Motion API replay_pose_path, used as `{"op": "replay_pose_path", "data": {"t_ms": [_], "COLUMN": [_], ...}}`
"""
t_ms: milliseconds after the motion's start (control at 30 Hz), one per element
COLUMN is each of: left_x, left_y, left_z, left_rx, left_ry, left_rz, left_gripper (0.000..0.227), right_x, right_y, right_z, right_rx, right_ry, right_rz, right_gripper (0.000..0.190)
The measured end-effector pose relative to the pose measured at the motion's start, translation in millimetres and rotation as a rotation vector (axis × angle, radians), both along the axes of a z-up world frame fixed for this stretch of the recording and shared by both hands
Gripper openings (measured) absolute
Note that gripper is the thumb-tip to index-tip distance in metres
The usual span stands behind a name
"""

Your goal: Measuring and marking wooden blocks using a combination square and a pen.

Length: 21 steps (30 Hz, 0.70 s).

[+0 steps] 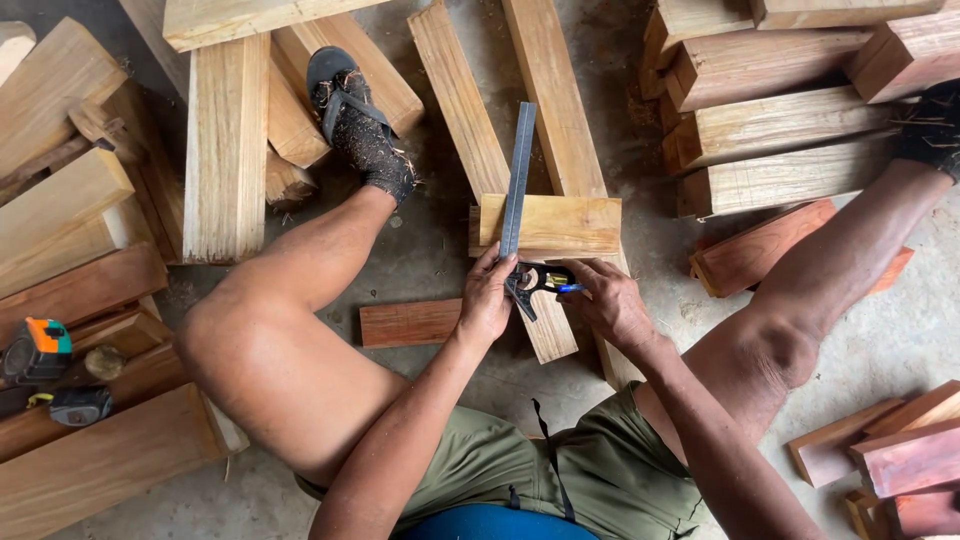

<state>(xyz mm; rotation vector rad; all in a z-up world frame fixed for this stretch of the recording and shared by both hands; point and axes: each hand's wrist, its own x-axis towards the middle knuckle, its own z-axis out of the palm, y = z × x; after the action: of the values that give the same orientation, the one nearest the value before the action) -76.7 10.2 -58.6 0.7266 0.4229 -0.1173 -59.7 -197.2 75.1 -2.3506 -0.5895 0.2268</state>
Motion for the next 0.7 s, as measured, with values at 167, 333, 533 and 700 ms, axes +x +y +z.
{"op": "replay_pose_path", "data": {"t_ms": [167,333,533,700], "left_x": [-7,17,51,64], "left_y": [11,-18,-54,-55], "left_z": [92,128,27,12], "left_rx": [1.131,1.751,1.993,2.169], "left_ry": [0.024,-0.509,-0.591,-0.663], "left_rz": [-0.283,-0.619,-0.873,-0.781], "left_gripper": [0.054,0.103,0.098,0.081], "right_x": [3,12,17,16], "right_y": [-5,-3,-4,-1], "right_z": [-17,-31,-43,-43], "right_rx": [-0.054,-0.114,-0.111,-0.085], "right_ry": [-0.043,-0.116,-0.183,-0.153], "right_rz": [-0.028,-0.051,-0.063,-0.15], "right_gripper": [0.05,0.05,0.051,0.053]}}
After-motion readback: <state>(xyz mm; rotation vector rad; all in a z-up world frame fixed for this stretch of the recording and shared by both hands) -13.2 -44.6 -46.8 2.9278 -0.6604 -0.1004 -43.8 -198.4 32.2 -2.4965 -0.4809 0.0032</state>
